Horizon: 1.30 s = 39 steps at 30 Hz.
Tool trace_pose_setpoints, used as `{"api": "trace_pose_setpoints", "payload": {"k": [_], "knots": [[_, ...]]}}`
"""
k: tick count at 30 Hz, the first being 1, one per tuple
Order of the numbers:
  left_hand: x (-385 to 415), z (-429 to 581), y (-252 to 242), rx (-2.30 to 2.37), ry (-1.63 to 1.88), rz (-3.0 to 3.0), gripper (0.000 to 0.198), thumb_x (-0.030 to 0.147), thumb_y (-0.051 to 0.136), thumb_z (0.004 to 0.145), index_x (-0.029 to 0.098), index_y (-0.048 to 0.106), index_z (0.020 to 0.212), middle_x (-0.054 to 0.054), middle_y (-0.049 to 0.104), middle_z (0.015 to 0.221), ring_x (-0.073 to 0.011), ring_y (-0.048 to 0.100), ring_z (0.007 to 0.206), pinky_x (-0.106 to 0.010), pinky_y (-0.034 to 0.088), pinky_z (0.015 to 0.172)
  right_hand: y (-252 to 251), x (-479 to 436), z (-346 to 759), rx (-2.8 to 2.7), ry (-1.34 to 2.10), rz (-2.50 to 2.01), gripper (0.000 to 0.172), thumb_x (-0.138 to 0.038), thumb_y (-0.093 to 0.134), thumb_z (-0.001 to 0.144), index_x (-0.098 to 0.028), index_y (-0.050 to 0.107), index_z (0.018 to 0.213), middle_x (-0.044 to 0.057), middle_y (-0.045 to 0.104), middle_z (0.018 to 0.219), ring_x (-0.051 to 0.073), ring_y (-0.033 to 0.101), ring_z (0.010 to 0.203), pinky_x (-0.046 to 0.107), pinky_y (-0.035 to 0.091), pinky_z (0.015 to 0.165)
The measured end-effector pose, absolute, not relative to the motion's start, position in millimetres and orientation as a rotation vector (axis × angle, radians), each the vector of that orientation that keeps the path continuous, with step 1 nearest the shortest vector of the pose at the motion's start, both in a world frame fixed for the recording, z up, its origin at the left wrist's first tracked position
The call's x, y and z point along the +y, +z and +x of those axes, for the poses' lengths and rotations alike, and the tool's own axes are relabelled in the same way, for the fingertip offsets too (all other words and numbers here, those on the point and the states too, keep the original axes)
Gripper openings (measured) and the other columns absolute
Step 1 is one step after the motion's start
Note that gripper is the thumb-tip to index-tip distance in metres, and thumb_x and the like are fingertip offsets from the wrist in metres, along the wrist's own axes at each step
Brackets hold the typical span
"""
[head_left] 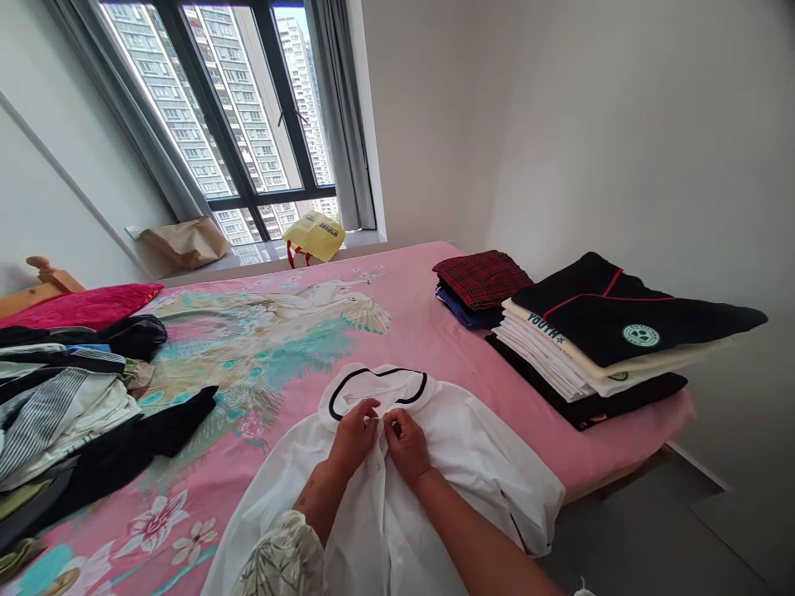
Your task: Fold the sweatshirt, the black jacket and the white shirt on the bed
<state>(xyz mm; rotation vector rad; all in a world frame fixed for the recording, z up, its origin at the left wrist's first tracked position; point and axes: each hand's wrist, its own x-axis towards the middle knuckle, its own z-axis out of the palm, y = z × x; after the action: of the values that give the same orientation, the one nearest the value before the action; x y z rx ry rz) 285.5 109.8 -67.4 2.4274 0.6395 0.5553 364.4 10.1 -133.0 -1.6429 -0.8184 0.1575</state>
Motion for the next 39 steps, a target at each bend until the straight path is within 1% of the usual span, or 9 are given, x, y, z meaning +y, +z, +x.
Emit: {"api": "trace_pose_setpoints", "payload": {"k": [3,6,8,14,20,24,35,37,39], "knots": [[113.3,285.6,-67.3,0.615,0.565,2.513,0.032,0.015,0.043,0.073,0.023,0.060,0.100,-0.002,0.065,0.086,-0.0152,0.060,0.073,-0.029,0.046,0.072,-131.7,9.8,364.5,-0.825,0.162,-1.635,0.013,-0.028,0.042,0.085,-0.022,0.052,0.079,-0.001,0.058,0.076,0.013,0.051,0.068,0.024,0.040,0.068],[117.1,286.7,-62.0,0.527,0.553,2.598,0.030,0.011,0.046,0.070,0.024,0.063,0.090,-0.003,0.065,0.082,-0.0201,0.058,0.086,-0.034,0.042,0.082,-130.5,9.7,364.8,-0.829,0.164,-1.637,0.013,-0.027,0.042,0.085,-0.022,0.052,0.078,-0.001,0.057,0.075,0.013,0.051,0.068,0.024,0.040,0.068],[118.9,287.4,-58.3,0.479,0.541,2.633,0.029,0.007,0.045,0.067,0.023,0.063,0.084,-0.004,0.064,0.078,-0.0218,0.056,0.088,-0.036,0.040,0.086,-130.5,10.0,365.1,-0.831,0.163,-1.640,0.012,-0.026,0.043,0.084,-0.022,0.051,0.077,-0.001,0.057,0.075,0.013,0.050,0.068,0.023,0.039,0.067],[113.6,287.8,-57.6,0.369,0.423,2.616,0.025,0.008,0.041,0.068,0.022,0.057,0.080,0.000,0.062,0.076,-0.0161,0.056,0.073,-0.028,0.042,0.070,-135.0,11.3,366.6,-0.810,0.172,-1.654,0.007,-0.022,0.044,0.080,-0.022,0.050,0.076,-0.003,0.055,0.072,0.013,0.049,0.066,0.023,0.037,0.065],[108.6,287.3,-58.8,0.397,0.413,2.567,0.020,0.010,0.039,0.070,0.022,0.053,0.078,0.001,0.060,0.073,-0.0145,0.054,0.070,-0.025,0.041,0.065,-137.4,11.5,366.4,-0.788,0.190,-1.638,0.003,-0.023,0.044,0.078,-0.022,0.044,0.075,-0.004,0.050,0.067,0.012,0.047,0.060,0.022,0.036,0.060],[110.1,287.6,-58.5,0.414,0.428,2.548,0.018,0.011,0.039,0.071,0.022,0.051,0.077,0.002,0.059,0.071,-0.0134,0.053,0.067,-0.024,0.040,0.063,-139.4,12.0,366.4,-0.785,0.180,-1.617,0.005,-0.022,0.045,0.078,-0.022,0.042,0.073,-0.005,0.047,0.065,0.012,0.045,0.060,0.022,0.035,0.059],[113.8,290.0,-59.6,0.449,0.413,2.570,0.014,0.009,0.042,0.068,0.021,0.046,0.072,0.003,0.052,0.067,-0.0122,0.047,0.062,-0.023,0.038,0.060,-137.6,11.5,366.1,-0.807,0.169,-1.517,0.012,-0.022,0.047,0.078,-0.022,0.040,0.068,-0.004,0.049,0.066,0.012,0.044,0.060,0.023,0.036,0.058],[114.7,290.5,-55.0,0.456,0.392,2.598,0.015,0.009,0.043,0.068,0.021,0.048,0.074,0.002,0.054,0.070,-0.0134,0.049,0.066,-0.025,0.038,0.063,-138.2,12.0,366.3,-0.802,0.171,-1.493,0.014,-0.023,0.048,0.079,-0.022,0.039,0.068,-0.004,0.049,0.066,0.012,0.044,0.059,0.023,0.036,0.058],[114.1,291.2,-48.8,0.460,0.375,2.637,0.018,0.009,0.046,0.067,0.021,0.052,0.079,0.000,0.057,0.074,-0.0158,0.052,0.074,-0.029,0.039,0.071,-138.9,12.7,366.6,-0.794,0.175,-1.470,0.015,-0.023,0.048,0.079,-0.022,0.039,0.067,-0.004,0.049,0.066,0.012,0.044,0.059,0.022,0.036,0.059]]}}
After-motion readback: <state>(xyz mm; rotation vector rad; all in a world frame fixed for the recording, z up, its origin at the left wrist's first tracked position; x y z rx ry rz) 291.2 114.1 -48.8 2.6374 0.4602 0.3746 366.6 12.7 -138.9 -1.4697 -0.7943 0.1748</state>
